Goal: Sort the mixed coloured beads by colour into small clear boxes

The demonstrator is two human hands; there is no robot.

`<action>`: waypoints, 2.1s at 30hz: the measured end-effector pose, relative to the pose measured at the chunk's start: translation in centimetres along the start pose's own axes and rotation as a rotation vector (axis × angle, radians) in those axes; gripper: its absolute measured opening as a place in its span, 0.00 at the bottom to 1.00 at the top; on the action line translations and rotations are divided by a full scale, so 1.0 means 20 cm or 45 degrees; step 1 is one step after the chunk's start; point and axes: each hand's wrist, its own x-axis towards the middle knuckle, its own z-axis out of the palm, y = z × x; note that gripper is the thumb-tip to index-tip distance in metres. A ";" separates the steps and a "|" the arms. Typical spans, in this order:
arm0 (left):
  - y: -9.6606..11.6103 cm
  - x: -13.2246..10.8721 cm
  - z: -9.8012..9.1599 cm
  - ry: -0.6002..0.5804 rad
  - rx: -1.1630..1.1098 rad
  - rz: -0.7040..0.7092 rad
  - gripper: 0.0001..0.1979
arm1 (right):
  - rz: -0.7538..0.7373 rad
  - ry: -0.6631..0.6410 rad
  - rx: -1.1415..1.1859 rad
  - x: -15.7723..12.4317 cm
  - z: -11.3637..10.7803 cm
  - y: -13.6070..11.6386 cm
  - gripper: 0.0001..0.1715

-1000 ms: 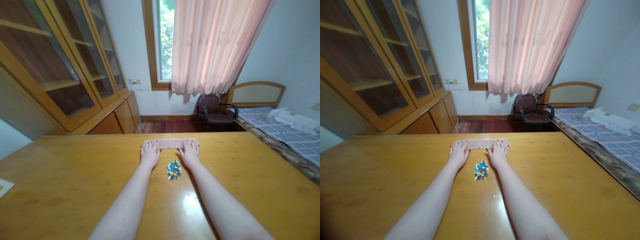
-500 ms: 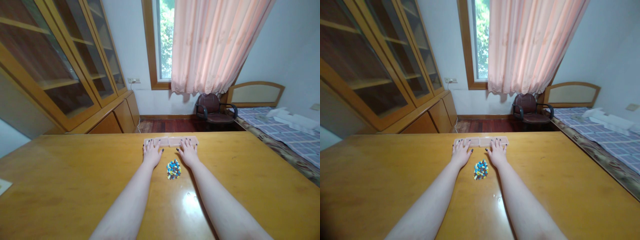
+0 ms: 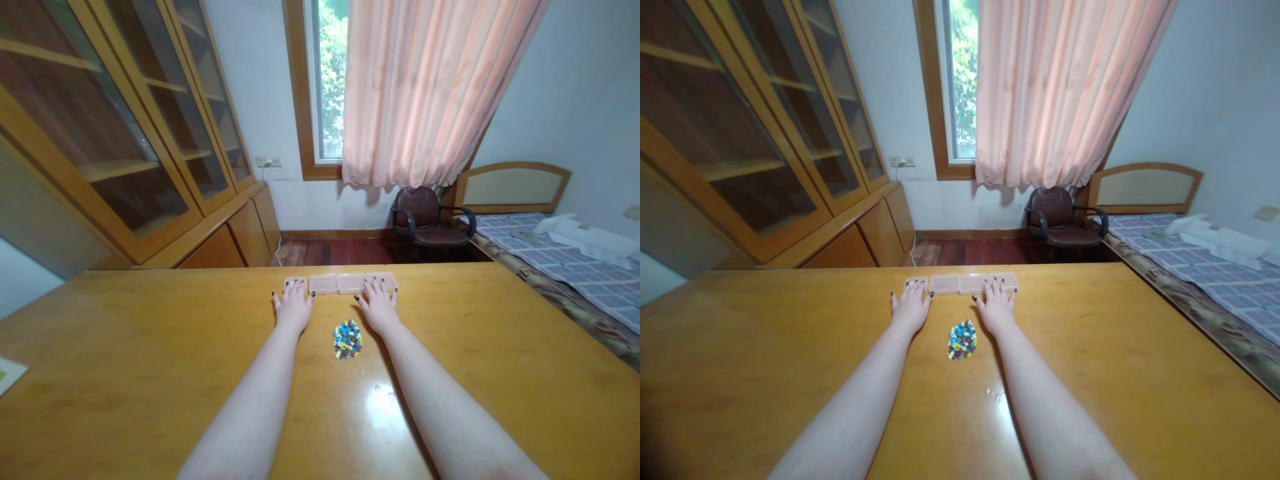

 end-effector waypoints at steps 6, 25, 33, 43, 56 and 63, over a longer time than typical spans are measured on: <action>0.02 -0.01 -0.02 0.069 0.018 -0.060 0.28 | 0.031 0.009 -0.002 0.01 0.00 0.01 0.34; 0.09 -0.05 0.05 -0.046 -0.001 0.359 0.28 | -0.315 -0.025 -0.022 -0.02 0.02 -0.02 0.34; 0.09 -0.04 0.06 -0.058 0.010 0.349 0.30 | -0.323 -0.026 -0.050 -0.01 0.03 -0.04 0.37; 0.08 -0.04 0.06 -0.091 -0.001 0.329 0.30 | 0.183 0.060 0.006 0.05 -0.01 0.07 0.36; 0.09 -0.05 0.06 -0.086 -0.013 0.333 0.30 | -0.264 -0.042 0.038 -0.01 0.01 0.00 0.31; 0.09 -0.04 0.06 -0.089 -0.028 0.330 0.30 | -0.251 -0.049 -0.005 -0.01 0.01 -0.03 0.33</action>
